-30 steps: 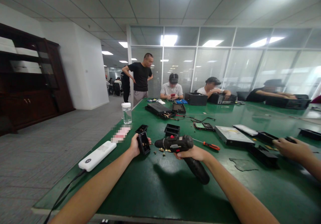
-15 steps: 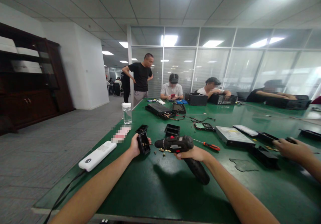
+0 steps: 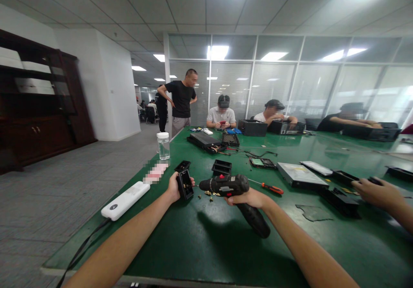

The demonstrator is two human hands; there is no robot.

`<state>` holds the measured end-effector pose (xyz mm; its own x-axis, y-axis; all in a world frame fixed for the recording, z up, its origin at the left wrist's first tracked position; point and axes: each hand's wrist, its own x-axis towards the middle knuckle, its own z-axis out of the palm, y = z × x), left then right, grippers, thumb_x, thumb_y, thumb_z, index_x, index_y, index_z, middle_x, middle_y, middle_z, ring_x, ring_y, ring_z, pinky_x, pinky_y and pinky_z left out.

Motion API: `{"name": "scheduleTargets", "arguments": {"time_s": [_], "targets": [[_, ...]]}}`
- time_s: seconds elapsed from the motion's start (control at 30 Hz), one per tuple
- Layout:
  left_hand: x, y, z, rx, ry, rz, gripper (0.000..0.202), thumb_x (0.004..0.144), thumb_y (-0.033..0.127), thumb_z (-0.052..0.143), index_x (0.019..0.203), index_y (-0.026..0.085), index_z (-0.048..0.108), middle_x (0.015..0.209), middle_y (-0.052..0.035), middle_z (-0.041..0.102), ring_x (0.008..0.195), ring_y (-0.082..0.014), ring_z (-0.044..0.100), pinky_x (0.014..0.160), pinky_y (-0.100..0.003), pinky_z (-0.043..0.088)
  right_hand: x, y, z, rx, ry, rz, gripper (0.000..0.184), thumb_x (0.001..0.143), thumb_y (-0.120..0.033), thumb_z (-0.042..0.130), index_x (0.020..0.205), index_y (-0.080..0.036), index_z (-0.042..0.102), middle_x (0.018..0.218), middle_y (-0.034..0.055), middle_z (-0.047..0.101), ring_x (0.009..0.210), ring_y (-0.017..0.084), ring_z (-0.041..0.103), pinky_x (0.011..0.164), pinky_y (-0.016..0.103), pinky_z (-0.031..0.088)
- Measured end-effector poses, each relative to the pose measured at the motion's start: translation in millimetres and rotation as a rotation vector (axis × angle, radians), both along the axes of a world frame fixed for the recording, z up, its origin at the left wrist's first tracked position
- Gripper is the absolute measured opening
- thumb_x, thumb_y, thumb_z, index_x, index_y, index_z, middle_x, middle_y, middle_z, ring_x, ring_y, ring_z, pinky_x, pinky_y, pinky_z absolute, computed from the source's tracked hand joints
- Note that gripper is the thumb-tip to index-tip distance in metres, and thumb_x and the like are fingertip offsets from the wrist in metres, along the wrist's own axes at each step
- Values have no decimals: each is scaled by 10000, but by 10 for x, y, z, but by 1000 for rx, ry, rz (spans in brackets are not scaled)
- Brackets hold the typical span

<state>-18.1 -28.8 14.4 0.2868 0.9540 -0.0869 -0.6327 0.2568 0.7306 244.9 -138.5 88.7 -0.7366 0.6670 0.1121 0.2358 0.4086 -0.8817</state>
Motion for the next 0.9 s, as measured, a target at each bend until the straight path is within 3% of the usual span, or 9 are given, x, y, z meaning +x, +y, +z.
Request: {"name": "scheduleTargets", "arguments": {"time_s": [0.53, 0.7, 0.9], "targets": [[-12, 35, -33, 39, 46, -19, 456, 691, 412, 286, 723, 47, 557, 653, -149, 588, 612, -229, 567, 612, -365, 423, -4, 29, -21, 18, -27, -41, 187, 660, -332, 507, 693, -148, 523, 675, 42, 514, 653, 133, 492, 635, 268, 398], [-2, 6, -7, 22, 29, -6, 449, 693, 419, 297, 733, 54, 555, 654, -143, 589, 605, -225, 567, 599, -362, 425, -1, 9, -1, 9, -33, -40, 141, 673, -320, 501, 705, -187, 535, 688, 52, 520, 667, 144, 499, 645, 271, 399], [0, -6, 3, -17, 8, 1, 457, 695, 427, 301, 751, 50, 554, 655, -142, 587, 622, -229, 567, 595, -361, 426, 15, 81, -80, 9, -26, -13, 185, 662, -335, 500, 712, -157, 517, 682, 35, 504, 661, 136, 481, 645, 273, 389]]}}
